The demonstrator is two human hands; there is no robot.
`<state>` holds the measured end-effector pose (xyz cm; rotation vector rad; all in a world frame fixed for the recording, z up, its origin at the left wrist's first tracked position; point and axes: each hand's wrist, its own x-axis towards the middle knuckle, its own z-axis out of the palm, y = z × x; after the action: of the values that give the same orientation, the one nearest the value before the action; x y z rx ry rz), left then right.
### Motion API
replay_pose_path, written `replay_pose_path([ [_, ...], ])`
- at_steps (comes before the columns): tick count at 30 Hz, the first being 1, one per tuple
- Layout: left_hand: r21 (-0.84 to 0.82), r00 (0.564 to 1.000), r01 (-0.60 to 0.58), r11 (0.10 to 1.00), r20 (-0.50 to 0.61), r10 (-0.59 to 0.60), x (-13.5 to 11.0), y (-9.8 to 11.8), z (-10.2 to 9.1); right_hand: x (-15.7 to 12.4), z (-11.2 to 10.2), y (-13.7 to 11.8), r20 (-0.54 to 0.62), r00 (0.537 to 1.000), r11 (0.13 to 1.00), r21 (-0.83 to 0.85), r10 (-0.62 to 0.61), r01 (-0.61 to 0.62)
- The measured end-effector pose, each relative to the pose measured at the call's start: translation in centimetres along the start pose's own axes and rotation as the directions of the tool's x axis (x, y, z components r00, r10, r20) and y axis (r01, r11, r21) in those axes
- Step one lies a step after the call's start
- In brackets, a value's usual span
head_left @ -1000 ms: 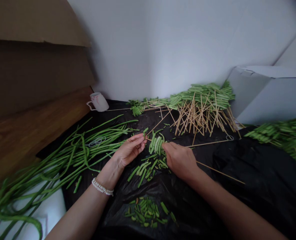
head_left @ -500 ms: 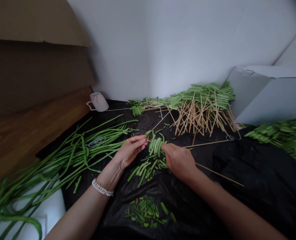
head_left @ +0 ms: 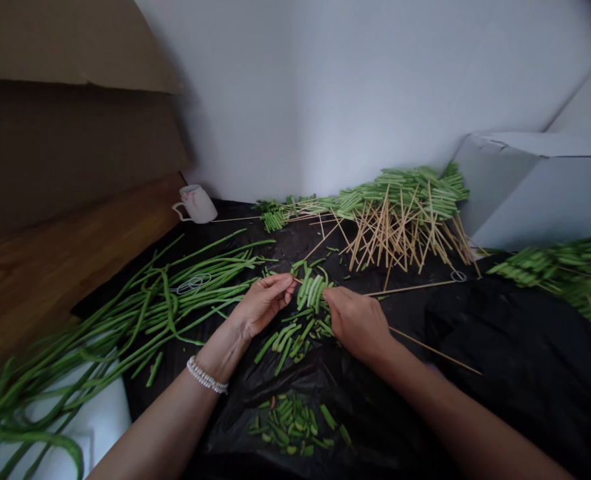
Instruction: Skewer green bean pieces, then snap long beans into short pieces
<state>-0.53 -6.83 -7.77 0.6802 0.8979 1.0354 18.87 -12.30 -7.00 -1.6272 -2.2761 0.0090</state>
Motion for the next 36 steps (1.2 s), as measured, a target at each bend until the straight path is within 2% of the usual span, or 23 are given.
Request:
replay_pose_path([
  [5, 0.058, 0.998, -0.023, 0.998, 0.056, 0.020, 0.0, -0.4, 0.2, -0.1, 0.0, -0.1, 0.013, 1.000, 1.000, -0.002, 0.007, -0.007],
  [14, 0.122, 0.999, -0.028, 0.992, 0.032, 0.024, -0.3, -0.5, 0.8, 0.0, -0.3, -0.4, 0.024, 1.000, 1.000, 0.005, 0.003, -0.003],
  [16, 0.143, 0.997, -0.075, 0.987, 0.021, 0.073, -0.3, 0.2, 0.5, 0.2, -0.3, 0.0, -0.003, 1.000, 1.000, 0.001, 0.003, -0.003],
  [18, 0.181, 0.983, -0.169, 0.969, -0.037, 0.179, -0.1, 1.1, -0.2, 0.4, -0.4, 0.6, -0.048, 0.999, 1.000, -0.010, 0.025, -0.025],
  [20, 0.268, 0.932, -0.295, 0.917, -0.130, 0.338, 0.2, 2.0, -1.3, 0.6, -0.4, 1.2, -0.100, 0.993, 0.998, -0.022, 0.063, -0.065],
  [22, 0.454, 0.857, -0.375, 0.808, -0.163, 0.490, 0.5, 2.6, -2.3, 0.7, -0.3, 1.6, -0.131, 0.988, 0.996, -0.027, 0.081, -0.085],
  [24, 0.671, 0.792, -0.401, 0.623, -0.088, 0.605, 0.8, 2.8, -3.0, 0.7, -0.2, 1.8, -0.133, 0.988, 0.996, -0.029, 0.075, -0.079],
  [25, 0.758, 0.773, -0.397, 0.517, -0.026, 0.633, 0.9, 2.8, -3.3, 0.7, -0.1, 1.7, -0.129, 0.989, 0.997, -0.030, 0.067, -0.072],
  [28, 0.905, 0.764, -0.365, 0.221, 0.155, 0.627, 1.1, 2.3, -3.6, 0.6, 0.1, 1.6, -0.122, 0.991, 0.997, -0.038, 0.055, -0.060],
  [31, 0.939, 0.760, -0.341, -0.035, 0.298, 0.578, 1.3, 1.8, -3.8, 0.6, 0.2, 1.4, -0.115, 0.992, 0.998, -0.040, 0.047, -0.051],
  [34, 0.926, 0.763, -0.291, -0.241, 0.376, 0.525, 1.3, 1.5, -4.1, 0.5, 0.1, 1.3, -0.097, 0.994, 0.998, -0.043, 0.042, -0.047],
  [36, 0.910, 0.778, -0.237, -0.340, 0.388, 0.495, 1.2, 1.4, -4.3, 0.5, 0.0, 1.1, -0.088, 0.995, 0.998, -0.050, 0.038, -0.043],
])
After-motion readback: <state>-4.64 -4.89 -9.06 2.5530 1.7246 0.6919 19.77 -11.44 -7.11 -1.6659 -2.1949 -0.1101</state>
